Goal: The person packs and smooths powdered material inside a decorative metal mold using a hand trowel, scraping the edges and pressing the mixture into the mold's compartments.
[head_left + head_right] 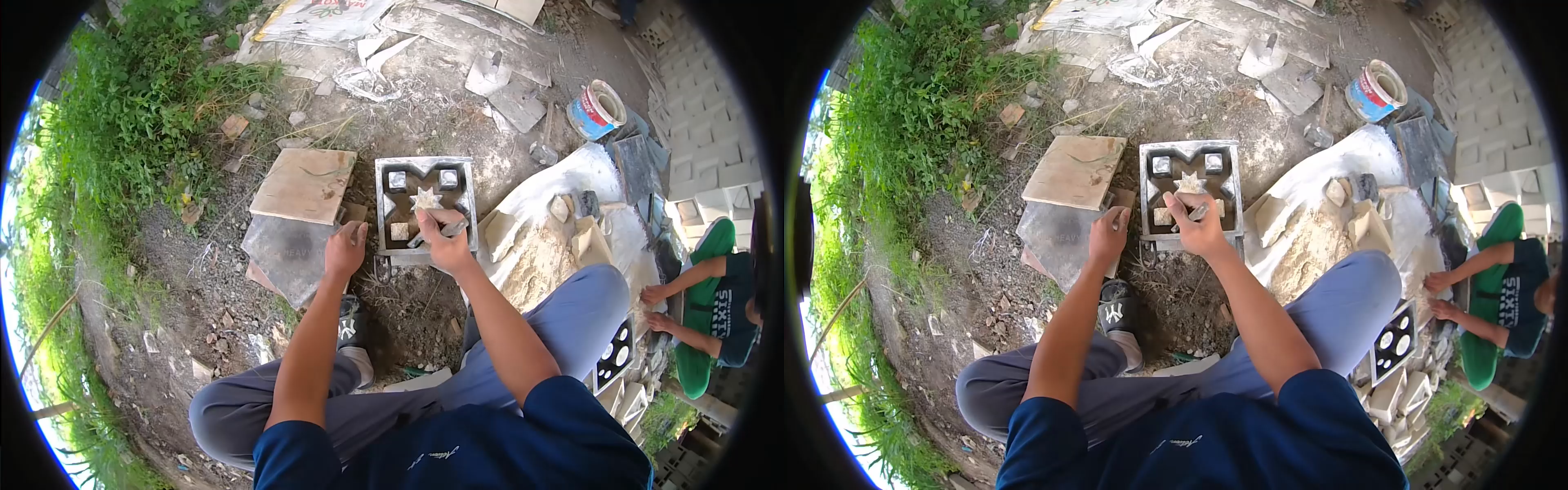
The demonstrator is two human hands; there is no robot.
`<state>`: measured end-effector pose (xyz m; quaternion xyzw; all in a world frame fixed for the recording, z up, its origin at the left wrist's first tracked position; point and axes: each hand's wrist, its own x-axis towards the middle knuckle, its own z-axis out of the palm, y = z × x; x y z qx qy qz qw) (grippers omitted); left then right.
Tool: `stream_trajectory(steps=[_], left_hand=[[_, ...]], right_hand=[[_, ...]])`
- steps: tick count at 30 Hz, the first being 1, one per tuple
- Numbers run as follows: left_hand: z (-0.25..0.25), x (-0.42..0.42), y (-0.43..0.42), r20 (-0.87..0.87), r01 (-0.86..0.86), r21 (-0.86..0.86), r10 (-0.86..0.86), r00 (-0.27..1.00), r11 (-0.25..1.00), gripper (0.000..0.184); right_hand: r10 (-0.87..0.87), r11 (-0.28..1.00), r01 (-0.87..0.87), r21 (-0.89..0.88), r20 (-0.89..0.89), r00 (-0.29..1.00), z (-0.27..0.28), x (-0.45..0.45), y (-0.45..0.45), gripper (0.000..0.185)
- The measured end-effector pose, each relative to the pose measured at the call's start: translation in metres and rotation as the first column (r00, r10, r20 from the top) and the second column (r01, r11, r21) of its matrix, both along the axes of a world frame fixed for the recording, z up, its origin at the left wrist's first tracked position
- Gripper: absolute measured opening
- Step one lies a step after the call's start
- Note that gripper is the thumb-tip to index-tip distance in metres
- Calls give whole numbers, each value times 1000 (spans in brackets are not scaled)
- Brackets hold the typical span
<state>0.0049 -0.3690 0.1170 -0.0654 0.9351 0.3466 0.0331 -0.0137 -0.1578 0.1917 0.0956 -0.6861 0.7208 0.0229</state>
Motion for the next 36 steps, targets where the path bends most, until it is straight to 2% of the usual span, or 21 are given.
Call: stream_trajectory(steps=[2, 3, 4, 7, 9, 10, 11, 13, 15, 17, 18, 21, 23, 26, 29, 31, 33, 34, 36], left_hand=[[-6, -16, 14, -188, -112, 224, 155, 970, 968, 34], [-13, -23, 20, -183, -115, 223, 158, 970, 968, 34], [-22, -30, 25, -216, -140, 208, 185, 959, 968, 37], [-49, -38, 45, -216, -156, 233, 208, 954, 960, 41], [-54, -46, 62, -274, -126, 291, 209, 939, 948, 41], [-52, -45, 71, -206, -210, 242, 262, 943, 947, 40], [-51, -49, 74, -199, -204, 244, 255, 946, 948, 40], [-41, -49, 76, -114, -292, 150, 310, 944, 944, 39], [-31, -49, 77, -87, -288, 148, 303, 949, 946, 39], [-29, -51, 79, -18, -334, 75, 336, 942, 939, 39], [-33, -50, 79, -28, -335, 77, 338, 941, 939, 42], [-30, -48, 79, -39, -375, 146, 384, 922, 915, 45], [-29, -49, 77, 6, -414, 132, 417, 909, 901, 46], [-31, -49, 77, 55, -470, 112, 466, 883, 876, 47], [-29, -56, 75, 72, -464, 100, 459, 886, 880, 50], [-31, -51, 78, 92, -447, 90, 440, 893, 890, 52], [-28, -57, 78, 94, -462, 52, 456, 885, 885, 51], [-26, -58, 79, 66, -456, 56, 453, 889, 888, 51], [-30, -62, 79, 62, -447, 51, 444, 894, 893, 51]], right_hand=[[120, 993, -120, 15, 41, 992, -10, -8, 15, 24], [178, 983, -180, 22, 63, 982, -5, -13, 21, 17], [126, 992, -128, -15, -126, 984, 0, -9, 20, 16], [57, 997, -68, -35, -258, 964, 17, -8, 20, 36], [69, 992, -60, 107, -73, 995, 16, -20, 24, 47], [111, 994, -109, -31, 82, 990, 21, -23, 26, 44], [103, 994, -101, -28, 89, 991, 26, -24, 26, 44], [119, 985, -133, -107, -133, 984, 38, -23, 19, 44], [160, 980, -174, -98, -134, 978, 30, -26, 19, 43], [82, 992, -77, -103, 43, 996, -2, -30, 23, 40], [63, 990, -54, -131, 67, 996, 6, -32, 25, 38], [52, 984, -47, -169, 25, 998, 24, -28, 24, 39], [117, 987, -117, -111, -11, 993, 20, -31, 27, 41], [44, 915, 13, -404, 130, 991, 7, -35, 28, 44], [89, 918, -40, -394, 106, 990, 23, -43, 28, 44], [48, 937, -14, -350, 88, 995, 31, -44, 23, 47], [-39, 989, 49, -136, 78, 996, 36, -39, 20, 50], [-50, 970, 64, -236, 65, 997, 42, -35, 18, 51], [-49, 954, 44, -296, -8, 999, 54, -39, 18, 52]])
